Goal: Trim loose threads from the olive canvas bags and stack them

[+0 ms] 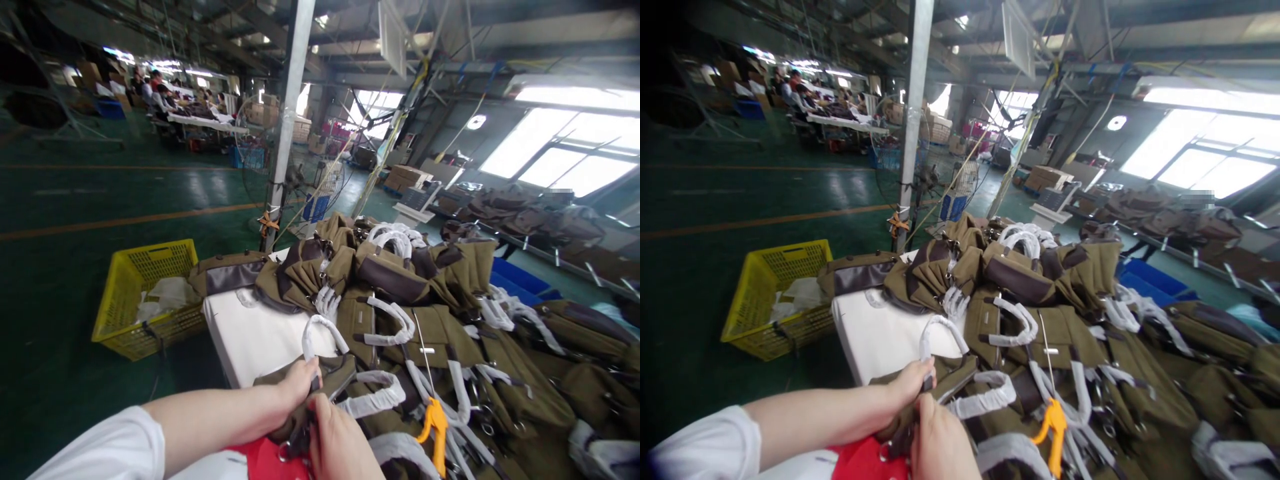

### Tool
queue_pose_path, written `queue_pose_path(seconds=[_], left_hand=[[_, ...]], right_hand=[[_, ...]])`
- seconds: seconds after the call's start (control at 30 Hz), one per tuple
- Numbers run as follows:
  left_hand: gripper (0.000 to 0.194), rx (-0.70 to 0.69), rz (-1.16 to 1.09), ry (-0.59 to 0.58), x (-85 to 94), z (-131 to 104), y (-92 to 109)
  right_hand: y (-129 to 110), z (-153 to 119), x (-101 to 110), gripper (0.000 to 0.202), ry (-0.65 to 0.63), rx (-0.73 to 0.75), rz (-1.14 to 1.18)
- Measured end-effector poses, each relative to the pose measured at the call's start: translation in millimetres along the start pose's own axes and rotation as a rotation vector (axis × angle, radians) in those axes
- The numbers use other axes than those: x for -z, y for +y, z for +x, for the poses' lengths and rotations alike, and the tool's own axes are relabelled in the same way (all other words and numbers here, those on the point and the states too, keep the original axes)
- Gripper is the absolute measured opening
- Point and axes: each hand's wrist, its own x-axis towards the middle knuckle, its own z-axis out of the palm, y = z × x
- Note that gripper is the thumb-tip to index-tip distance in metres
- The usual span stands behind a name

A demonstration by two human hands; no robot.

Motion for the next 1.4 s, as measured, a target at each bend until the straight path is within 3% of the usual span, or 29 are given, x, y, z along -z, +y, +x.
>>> queue_pose_path(seconds=[0.27, 0.47, 0.53, 0.63, 0.73, 0.8, 0.87, 0.93, 1.03, 1.13, 1.2, 1.27, 1.33, 1.4], left_hand=[[0.065, 0.032, 0.045, 0.056, 3.7, 6, -7], [0.062, 0.053, 0.079, 0.058, -1.0, 1, -7], [0.063, 0.033, 0.091, 0.030, -3.0, -5, -3], [0.065, -0.030, 0.102, -0.032, -3.4, -13, 6], [0.069, -0.079, 0.085, -0.087, 1.1, -19, 15], [0.069, -0.089, 0.055, -0.092, 6.7, -20, 18], [0.068, -0.085, 0.023, -0.071, 12.6, -20, 20], [0.067, -0.077, -0.008, -0.027, 16.9, -18, 19], [0.066, -0.069, -0.051, 0.018, 20.0, -16, 20], [0.063, -0.059, 0.019, -0.126, 26.2, -16, 29], [0.055, -0.092, 0.167, -0.292, 36.3, -17, 40], [0.053, -0.164, 0.384, -0.383, 50.6, -17, 54], [0.051, -0.244, 0.627, -0.334, 66.6, -14, 67], [0.031, -0.290, 0.854, -0.167, 82.3, -5, 82]], right_hand=[[5, -4, -18, 0.019, 0.100, 0.017, 0.204], [8, -6, -7, 0.029, 0.118, -0.043, -0.027], [24, 4, 3, 0.030, 0.134, -0.091, -0.157], [69, 29, 16, 0.033, 0.146, -0.283, -0.309], [115, 46, 26, 0.033, 0.159, -0.448, -0.321], [125, 44, 31, 0.032, 0.189, -0.451, -0.322], [117, 33, 33, 0.031, 0.251, -0.363, -0.309], [100, 20, 32, 0.032, 0.282, -0.174, -0.188], [79, 9, 24, 0.037, 0.182, 0.076, 0.080], [76, 11, 14, 0.023, 0.112, 0.102, 0.143], [76, 12, 11, 0.018, 0.159, 0.092, 0.121], [73, 10, 10, 0.015, 0.230, 0.099, 0.055], [65, 9, 5, 0.011, 0.275, 0.132, -0.058], [55, 11, -4, 0.004, 0.244, 0.214, -0.205]])
